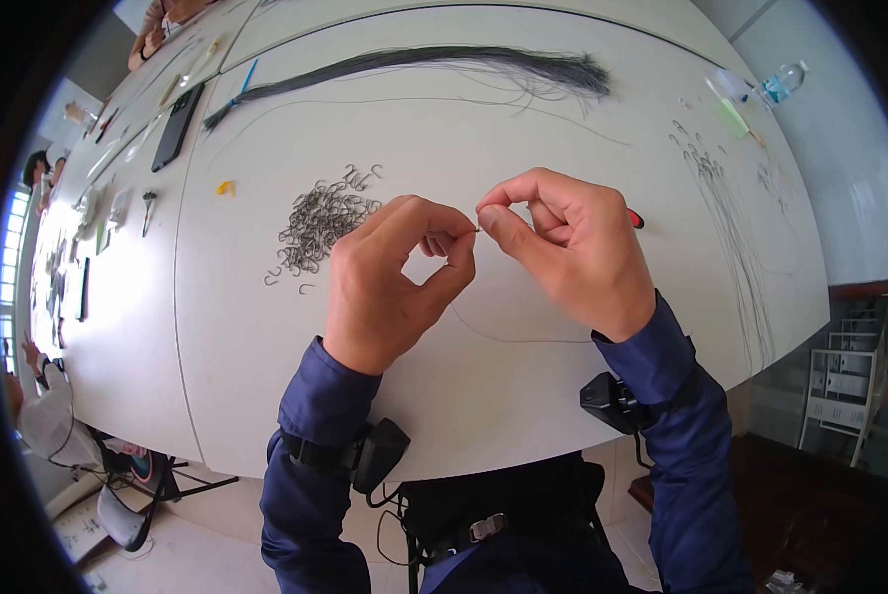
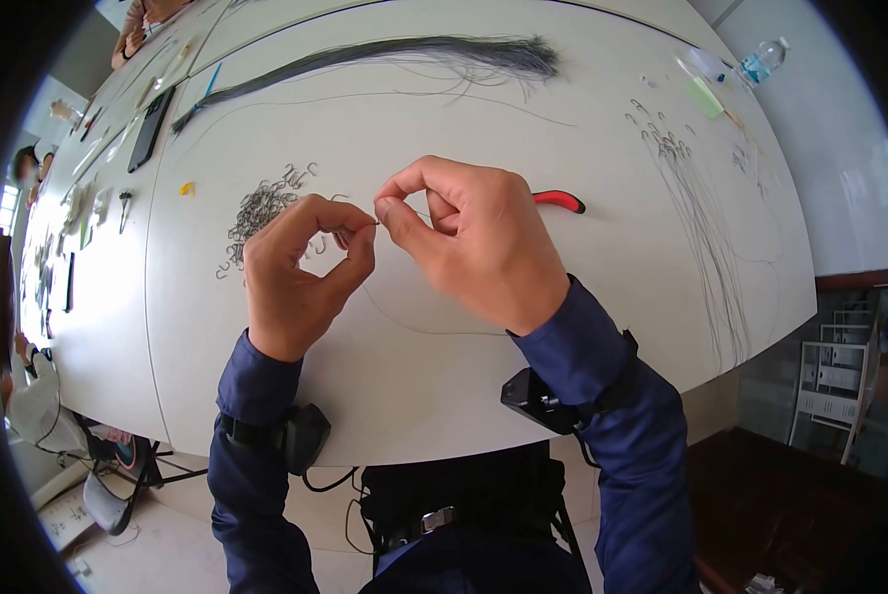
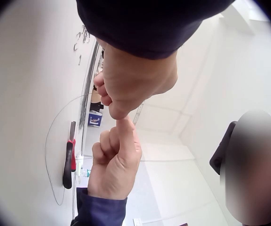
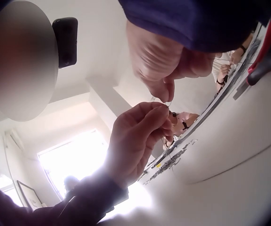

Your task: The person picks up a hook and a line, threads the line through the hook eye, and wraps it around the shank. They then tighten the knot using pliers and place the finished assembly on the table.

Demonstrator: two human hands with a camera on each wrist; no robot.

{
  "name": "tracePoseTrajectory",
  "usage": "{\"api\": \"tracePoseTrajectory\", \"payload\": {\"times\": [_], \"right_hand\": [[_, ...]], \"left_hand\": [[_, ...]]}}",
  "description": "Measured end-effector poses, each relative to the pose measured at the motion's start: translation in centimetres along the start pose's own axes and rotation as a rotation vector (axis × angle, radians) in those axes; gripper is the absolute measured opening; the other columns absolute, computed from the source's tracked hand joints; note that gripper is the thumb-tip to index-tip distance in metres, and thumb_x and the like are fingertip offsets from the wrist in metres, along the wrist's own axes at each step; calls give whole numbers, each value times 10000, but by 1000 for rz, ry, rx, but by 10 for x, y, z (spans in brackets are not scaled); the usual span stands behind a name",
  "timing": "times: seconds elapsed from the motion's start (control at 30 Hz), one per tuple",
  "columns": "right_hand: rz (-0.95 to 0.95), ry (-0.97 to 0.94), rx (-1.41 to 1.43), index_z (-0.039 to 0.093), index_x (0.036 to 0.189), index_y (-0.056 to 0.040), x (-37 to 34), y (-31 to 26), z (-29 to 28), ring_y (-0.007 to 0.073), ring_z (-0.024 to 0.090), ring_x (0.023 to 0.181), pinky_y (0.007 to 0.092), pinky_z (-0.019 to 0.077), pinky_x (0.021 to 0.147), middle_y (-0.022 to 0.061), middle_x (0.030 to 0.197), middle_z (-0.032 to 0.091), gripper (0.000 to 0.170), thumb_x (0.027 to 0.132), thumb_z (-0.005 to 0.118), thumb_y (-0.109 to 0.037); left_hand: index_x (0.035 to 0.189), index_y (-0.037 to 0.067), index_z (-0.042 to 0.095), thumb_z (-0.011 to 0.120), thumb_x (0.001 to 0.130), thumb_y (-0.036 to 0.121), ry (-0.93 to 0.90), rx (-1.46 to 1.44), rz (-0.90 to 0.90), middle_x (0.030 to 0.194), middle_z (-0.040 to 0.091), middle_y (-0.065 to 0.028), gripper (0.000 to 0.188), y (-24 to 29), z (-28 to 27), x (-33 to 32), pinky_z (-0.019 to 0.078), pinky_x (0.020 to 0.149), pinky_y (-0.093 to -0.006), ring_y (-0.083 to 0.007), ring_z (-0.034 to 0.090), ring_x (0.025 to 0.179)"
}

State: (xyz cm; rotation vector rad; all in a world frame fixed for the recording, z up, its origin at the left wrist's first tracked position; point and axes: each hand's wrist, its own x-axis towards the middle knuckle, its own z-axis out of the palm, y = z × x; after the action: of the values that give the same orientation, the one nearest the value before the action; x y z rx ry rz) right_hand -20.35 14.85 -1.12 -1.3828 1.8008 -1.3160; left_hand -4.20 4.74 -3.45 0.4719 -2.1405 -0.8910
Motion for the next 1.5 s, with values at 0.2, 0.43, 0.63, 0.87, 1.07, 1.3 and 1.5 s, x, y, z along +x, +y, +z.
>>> {"api": "tracePoseTrajectory", "payload": {"times": [0.2,0.43,0.63,0.87,1.07,1.3,1.5], "right_hand": [[118,-41,155,709,910,11,2,2,-4,14,303,475,244,240,458,-81,503,386,161,914,680,-147],[246,-126,316,706,920,11,4,-6,-8,-9,342,516,218,258,494,-97,555,457,164,926,679,-151],[152,-65,420,676,925,2,0,0,10,-20,321,527,221,237,491,-115,570,428,105,924,682,-103],[-353,165,-328,633,920,-59,-11,-8,24,183,546,510,314,406,476,54,618,577,126,840,722,-21],[-434,154,-372,648,954,-49,-7,-6,18,230,635,646,345,486,542,78,729,652,115,858,711,-38],[-49,25,-54,690,937,-15,1,-6,-3,55,313,493,260,266,474,-15,523,397,106,924,688,-121],[85,-43,125,703,928,-2,8,8,-6,32,306,502,247,264,483,-73,531,350,162,934,689,-163]], "left_hand": [[891,13,669,730,790,-58,1,-201,-57,802,684,-47,137,-2,2,-3,534,698,-262,-129,650,716],[921,-22,666,718,846,-57,21,-449,-244,882,704,-45,97,12,-2,-3,544,813,-264,-98,654,817],[957,-33,657,715,867,-49,116,-497,-336,934,708,-63,108,18,-6,-1,544,880,-281,-116,666,876],[920,-4,674,729,841,-52,231,-224,-190,857,711,-43,108,5,-2,1,545,756,-263,-105,668,787],[912,22,691,738,826,-24,89,32,-69,801,694,-81,108,-5,0,1,536,666,-284,-188,673,709],[913,9,703,739,839,-24,-43,-18,-75,812,710,-90,89,1,0,0,536,678,-284,-182,693,735],[904,8,704,735,844,-40,-87,-66,-104,809,727,-82,83,7,-1,-1,533,694,-266,-154,702,748]]}}
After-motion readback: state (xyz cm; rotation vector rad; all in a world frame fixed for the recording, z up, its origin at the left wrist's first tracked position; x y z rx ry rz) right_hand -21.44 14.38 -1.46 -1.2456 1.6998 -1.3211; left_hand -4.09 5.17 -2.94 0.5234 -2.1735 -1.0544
